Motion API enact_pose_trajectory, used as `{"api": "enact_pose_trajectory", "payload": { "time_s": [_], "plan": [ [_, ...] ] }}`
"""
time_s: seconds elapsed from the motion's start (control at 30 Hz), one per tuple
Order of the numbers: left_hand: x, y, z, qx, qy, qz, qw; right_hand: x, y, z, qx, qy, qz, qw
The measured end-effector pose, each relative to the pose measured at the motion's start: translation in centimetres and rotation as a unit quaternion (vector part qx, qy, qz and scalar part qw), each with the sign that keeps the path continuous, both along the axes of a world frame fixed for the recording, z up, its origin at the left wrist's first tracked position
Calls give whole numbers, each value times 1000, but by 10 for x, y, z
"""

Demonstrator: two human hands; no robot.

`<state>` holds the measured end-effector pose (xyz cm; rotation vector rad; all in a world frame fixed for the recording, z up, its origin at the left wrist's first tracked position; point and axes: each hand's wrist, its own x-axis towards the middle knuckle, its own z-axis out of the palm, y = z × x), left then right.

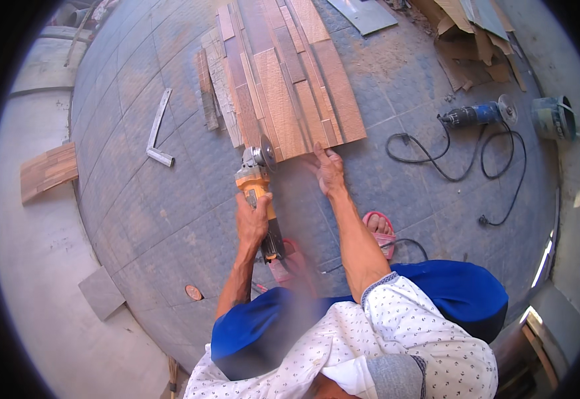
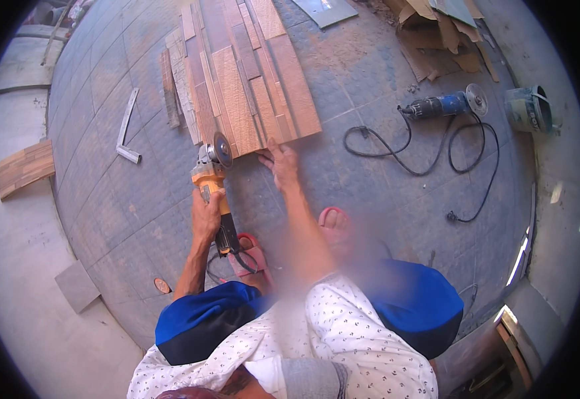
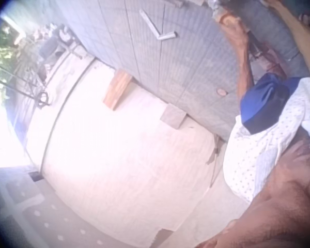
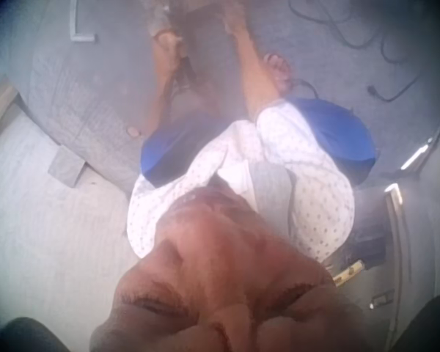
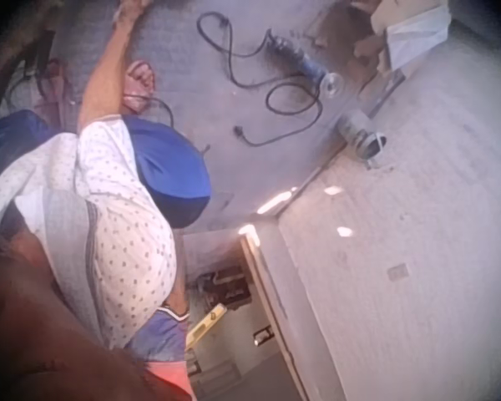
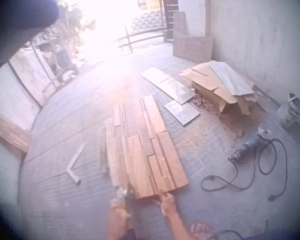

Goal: The person connects the power cord, cuts tiles using an angle grinder, and stacks the cut tiles by hand.

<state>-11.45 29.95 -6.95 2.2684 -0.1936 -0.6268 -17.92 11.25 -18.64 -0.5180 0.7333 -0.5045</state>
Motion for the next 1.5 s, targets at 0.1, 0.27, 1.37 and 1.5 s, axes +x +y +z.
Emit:
{"api": "enact_pose_trajectory", "payload": {
  "time_s": [0.1,0.27,1.37,1.5],
  "plan": [
    [-4,3,-1,-11,-9,-3,1000,0,0,-1,-9,-3,2,1000],
    [-9,8,0,5,1,-3,1000,0,0,1,-9,2,0,1000],
    [15,67,21,-128,60,105,984,15,7,-6,-15,87,-18,996],
    [15,65,17,-134,79,85,984,14,5,-10,-3,35,-26,999]
  ]
}}
